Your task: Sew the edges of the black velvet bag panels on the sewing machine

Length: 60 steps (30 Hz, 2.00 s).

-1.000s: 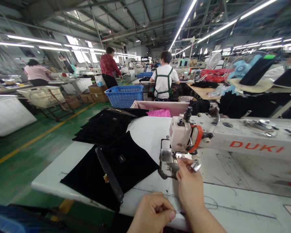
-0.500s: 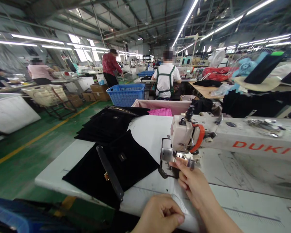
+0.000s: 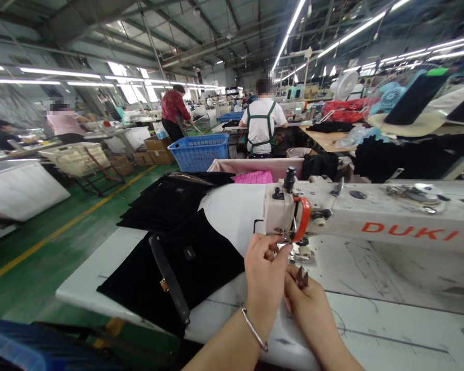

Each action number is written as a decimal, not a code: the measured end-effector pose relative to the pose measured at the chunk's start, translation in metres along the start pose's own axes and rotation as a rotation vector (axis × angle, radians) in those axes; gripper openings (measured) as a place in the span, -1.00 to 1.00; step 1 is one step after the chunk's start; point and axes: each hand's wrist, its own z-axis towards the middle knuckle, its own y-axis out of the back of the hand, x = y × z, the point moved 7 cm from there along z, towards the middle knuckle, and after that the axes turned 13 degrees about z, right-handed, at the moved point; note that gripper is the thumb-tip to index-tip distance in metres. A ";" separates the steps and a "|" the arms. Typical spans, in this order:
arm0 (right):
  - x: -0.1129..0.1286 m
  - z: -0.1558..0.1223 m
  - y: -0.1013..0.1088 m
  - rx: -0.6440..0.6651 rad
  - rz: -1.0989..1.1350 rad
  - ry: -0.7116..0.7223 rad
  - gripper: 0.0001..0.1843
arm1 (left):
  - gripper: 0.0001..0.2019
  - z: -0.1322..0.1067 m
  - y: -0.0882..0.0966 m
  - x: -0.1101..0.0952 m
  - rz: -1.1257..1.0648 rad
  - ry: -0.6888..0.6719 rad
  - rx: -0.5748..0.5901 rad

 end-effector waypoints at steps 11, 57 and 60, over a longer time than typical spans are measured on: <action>-0.006 0.002 -0.002 -0.059 0.105 -0.016 -0.54 | -0.92 0.000 0.018 -0.001 0.153 -0.172 -0.062; -0.003 0.001 0.021 -0.235 0.853 -0.057 -0.83 | -0.88 -0.027 -0.014 0.032 -0.265 0.078 0.211; -0.003 0.002 0.021 -0.207 0.847 -0.098 -0.84 | -0.80 -0.015 -0.009 0.037 -0.327 0.146 0.163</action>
